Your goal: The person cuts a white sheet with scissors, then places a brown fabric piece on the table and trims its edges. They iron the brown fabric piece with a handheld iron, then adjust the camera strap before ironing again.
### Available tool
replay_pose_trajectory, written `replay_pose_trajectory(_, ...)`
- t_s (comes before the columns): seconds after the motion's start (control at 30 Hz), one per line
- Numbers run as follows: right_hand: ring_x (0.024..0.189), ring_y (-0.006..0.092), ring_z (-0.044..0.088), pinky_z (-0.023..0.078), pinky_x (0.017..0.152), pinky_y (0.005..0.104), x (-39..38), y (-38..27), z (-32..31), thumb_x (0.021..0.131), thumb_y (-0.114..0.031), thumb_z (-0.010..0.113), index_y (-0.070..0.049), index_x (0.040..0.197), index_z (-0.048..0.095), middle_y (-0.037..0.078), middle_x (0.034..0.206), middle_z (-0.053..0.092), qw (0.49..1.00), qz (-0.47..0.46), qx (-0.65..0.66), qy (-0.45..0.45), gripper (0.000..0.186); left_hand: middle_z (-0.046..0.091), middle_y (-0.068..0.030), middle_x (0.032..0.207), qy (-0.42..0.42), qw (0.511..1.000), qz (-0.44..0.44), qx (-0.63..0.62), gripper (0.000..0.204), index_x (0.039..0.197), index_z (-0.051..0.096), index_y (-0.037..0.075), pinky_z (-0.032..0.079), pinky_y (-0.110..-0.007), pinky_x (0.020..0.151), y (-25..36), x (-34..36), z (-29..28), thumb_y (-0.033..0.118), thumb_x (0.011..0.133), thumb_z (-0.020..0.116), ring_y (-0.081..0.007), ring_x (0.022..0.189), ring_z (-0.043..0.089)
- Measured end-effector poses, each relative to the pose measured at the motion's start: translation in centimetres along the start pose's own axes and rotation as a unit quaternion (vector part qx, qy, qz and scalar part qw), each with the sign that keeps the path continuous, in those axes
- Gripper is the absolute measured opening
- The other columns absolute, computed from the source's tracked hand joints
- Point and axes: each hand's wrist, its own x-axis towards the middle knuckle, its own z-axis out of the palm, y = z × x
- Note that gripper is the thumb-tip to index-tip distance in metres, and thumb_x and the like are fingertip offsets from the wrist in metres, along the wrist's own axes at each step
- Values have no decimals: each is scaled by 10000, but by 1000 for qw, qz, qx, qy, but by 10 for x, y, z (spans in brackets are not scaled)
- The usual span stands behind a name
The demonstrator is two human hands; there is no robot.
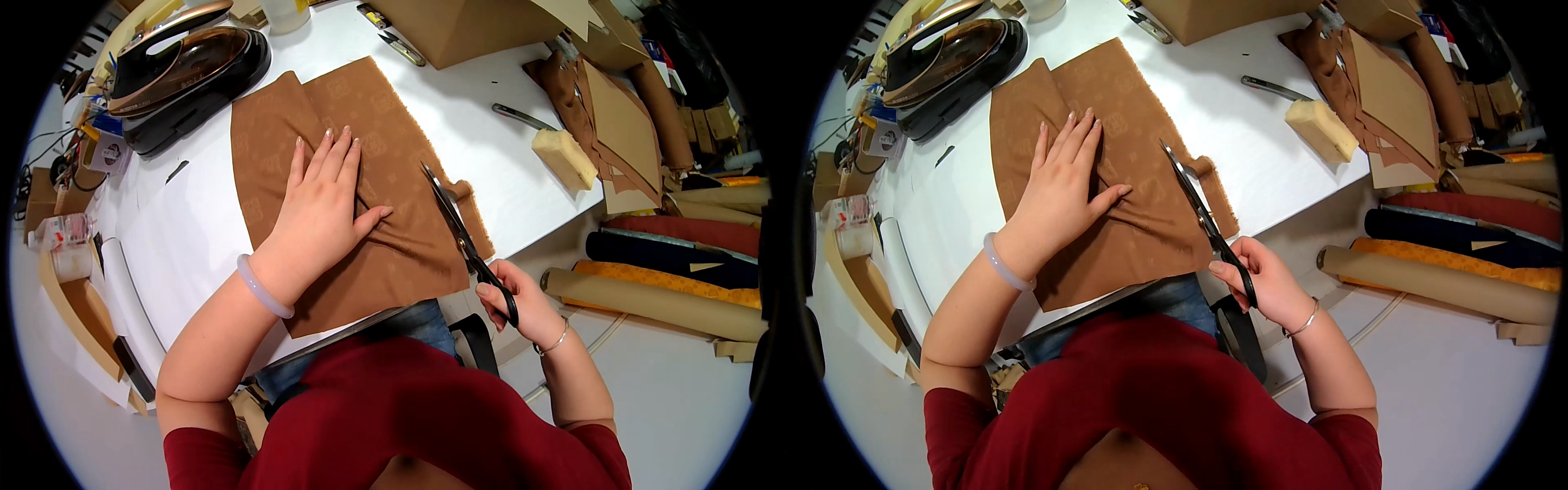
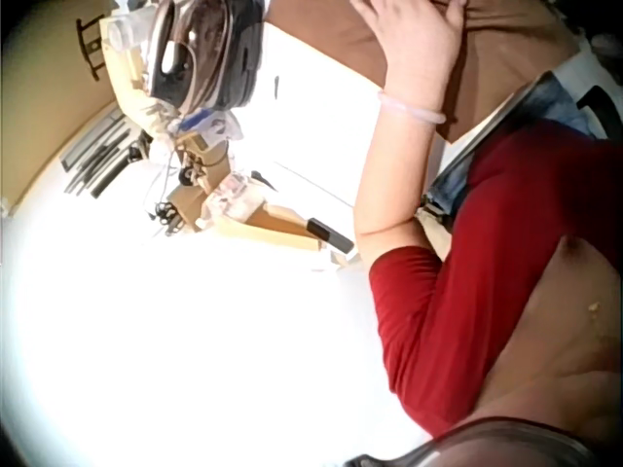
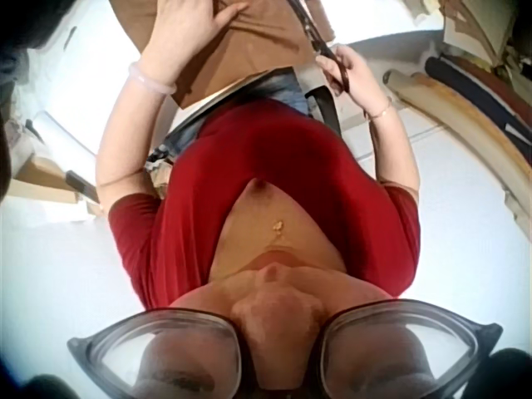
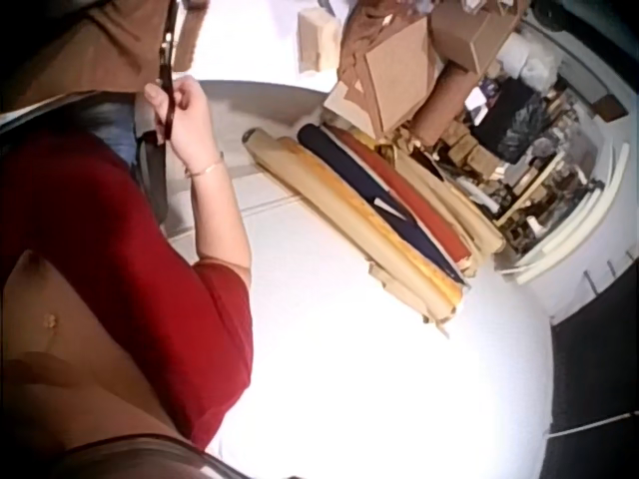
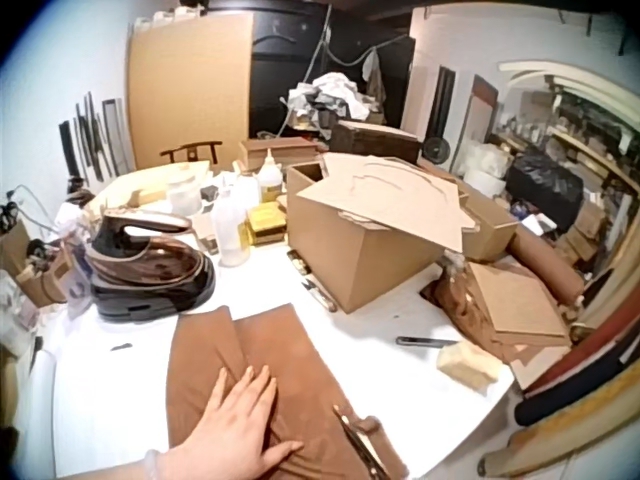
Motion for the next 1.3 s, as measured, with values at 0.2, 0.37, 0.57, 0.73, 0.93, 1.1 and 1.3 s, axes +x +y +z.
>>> replay_pose_trajectory(0.2, 482, 78, 494, 388, 470, 250, 4, 0, 4, 1032, -274, 753, -75, 961, 536, -29, 638, 528, 1000, -2, 3, 8, 303, 413, -241, 1655, -13, 1000, -10, 9, 880, 1557, 434, -77, 175, -579, 1312, -1, -2, 4, 484, 954, 746, -389, 1578, 335)
replay_pose_trajectory(0.37, 470, 78, 482, 378, 464, 251, 4, 4, 6, 1030, -261, 757, -79, 946, 525, -32, 632, 521, 1000, 1, 10, 14, 306, 407, -231, 1664, -13, 1000, -15, 6, 882, 1556, 441, -72, 170, -584, 1311, 0, -2, 6, 495, 952, 743, -384, 1581, 334)
replay_pose_trajectory(0.57, 474, 77, 495, 384, 454, 252, 2, 0, 5, 1022, -262, 767, -77, 945, 519, -27, 635, 522, 1000, 7, 15, 8, 319, 407, -224, 1666, -15, 1000, -17, 5, 884, 1561, 439, -66, 163, -580, 1313, -1, -3, 6, 497, 952, 743, -379, 1582, 334)
replay_pose_trajectory(0.73, 478, 78, 501, 389, 450, 252, 8, -11, 9, 1018, -272, 771, -82, 935, 520, -24, 640, 528, 1000, 0, 22, 12, 326, 407, -220, 1668, -12, 1000, -17, 4, 888, 1567, 436, -61, 159, -579, 1315, -1, -3, 6, 499, 951, 743, -379, 1579, 340)
replay_pose_trajectory(0.93, 470, 78, 492, 385, 446, 250, 13, -13, 8, 1017, -287, 774, -91, 921, 516, -27, 634, 524, 1000, 7, -1, 15, 338, 412, -218, 1666, -9, 1000, -15, 4, 900, 1572, 432, -60, 161, -584, 1312, -1, -4, 5, 510, 949, 744, -378, 1571, 355)
replay_pose_trajectory(1.1, 460, 76, 484, 378, 438, 245, 11, -14, 8, 1008, -297, 784, -91, 911, 518, -30, 616, 519, 1000, 11, -5, 23, 351, 415, -217, 1664, -9, 1000, -17, -1, 901, 1567, 437, -66, 160, -590, 1311, -2, -4, 6, 507, 946, 748, -375, 1569, 359)
replay_pose_trajectory(1.3, 460, 69, 489, 378, 437, 235, 14, -26, 9, 1009, -302, 782, -85, 914, 530, -25, 621, 538, 1000, 7, -15, 24, 346, 420, -214, 1659, -2, 1000, -15, -9, 893, 1558, 451, -73, 163, -598, 1307, -2, -4, 6, 495, 940, 757, -368, 1574, 350)
